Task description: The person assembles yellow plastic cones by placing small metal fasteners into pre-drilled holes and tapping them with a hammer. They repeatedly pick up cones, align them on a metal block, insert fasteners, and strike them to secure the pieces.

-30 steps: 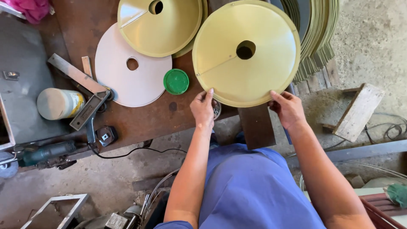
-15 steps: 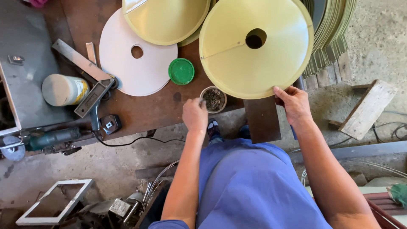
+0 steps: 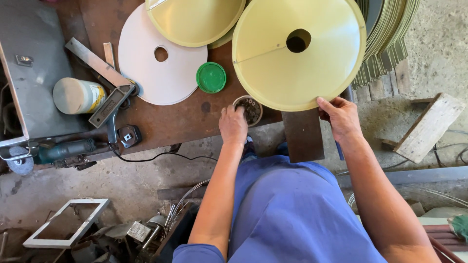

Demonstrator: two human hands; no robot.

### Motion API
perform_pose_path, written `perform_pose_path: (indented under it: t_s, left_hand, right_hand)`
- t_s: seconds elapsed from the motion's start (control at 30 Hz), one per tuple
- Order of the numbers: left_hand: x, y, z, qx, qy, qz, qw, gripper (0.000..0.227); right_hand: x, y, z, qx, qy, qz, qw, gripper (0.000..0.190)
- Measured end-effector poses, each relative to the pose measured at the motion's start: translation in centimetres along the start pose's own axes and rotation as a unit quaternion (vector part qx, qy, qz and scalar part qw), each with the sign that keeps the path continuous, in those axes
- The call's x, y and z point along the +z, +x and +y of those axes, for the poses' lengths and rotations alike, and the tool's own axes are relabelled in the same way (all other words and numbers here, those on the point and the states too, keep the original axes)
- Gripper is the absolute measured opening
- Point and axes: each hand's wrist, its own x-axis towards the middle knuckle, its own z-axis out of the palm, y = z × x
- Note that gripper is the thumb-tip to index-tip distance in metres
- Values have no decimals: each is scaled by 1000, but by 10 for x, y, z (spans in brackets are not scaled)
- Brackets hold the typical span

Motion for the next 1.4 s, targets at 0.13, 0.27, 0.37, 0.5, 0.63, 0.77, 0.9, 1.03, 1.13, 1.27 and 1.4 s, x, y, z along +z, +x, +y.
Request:
perform_pose_path:
  t_s: [0.13,0.27,0.37,0.5,0.63,0.77,0.9,1.03,1.13,1.27,1.4]
  left_hand:
    - [11,-4,-7,23,-6,29,999,17]
    - [-19,-9,24,-24,-116,36,992,12]
    - [-30,-12,53,25,-158,61,985,11]
    - [-3,-16,46,-18,-265,92,960,12]
    - [-22,-16,54,-107,-477,-14,872,12]
    - [-30,-21,100,26,-410,23,911,9]
    - [-25,-22,121,202,-269,79,938,11]
    - [-30,-34,126,155,-281,87,943,13]
    - [-33,-38,125,127,-280,90,947,15]
    - [-13,-44,113,-2,-347,67,935,16]
    - [34,-36,83,-198,-592,11,781,26]
  right_hand:
    - [1,1,1,-1,0,-2,1000,19]
    - [1,1,4,-3,7,-1,1000,19]
    - [1,1,3,-5,10,-1,1000,19]
    - [0,1,2,-8,5,-11,1000,19]
    - [6,-4,-5,-3,12,-12,1000,19]
    - [1,0,0,3,17,-6,1000,20]
    - [1,1,1,0,14,-16,1000,22]
    - [6,-3,-6,-1,20,-15,1000,22]
    - [4,-2,-3,5,23,-9,1000,21]
    - [2,-3,-4,-4,10,-7,1000,20]
    - [-3,-4,-4,-13,-9,7,1000,18]
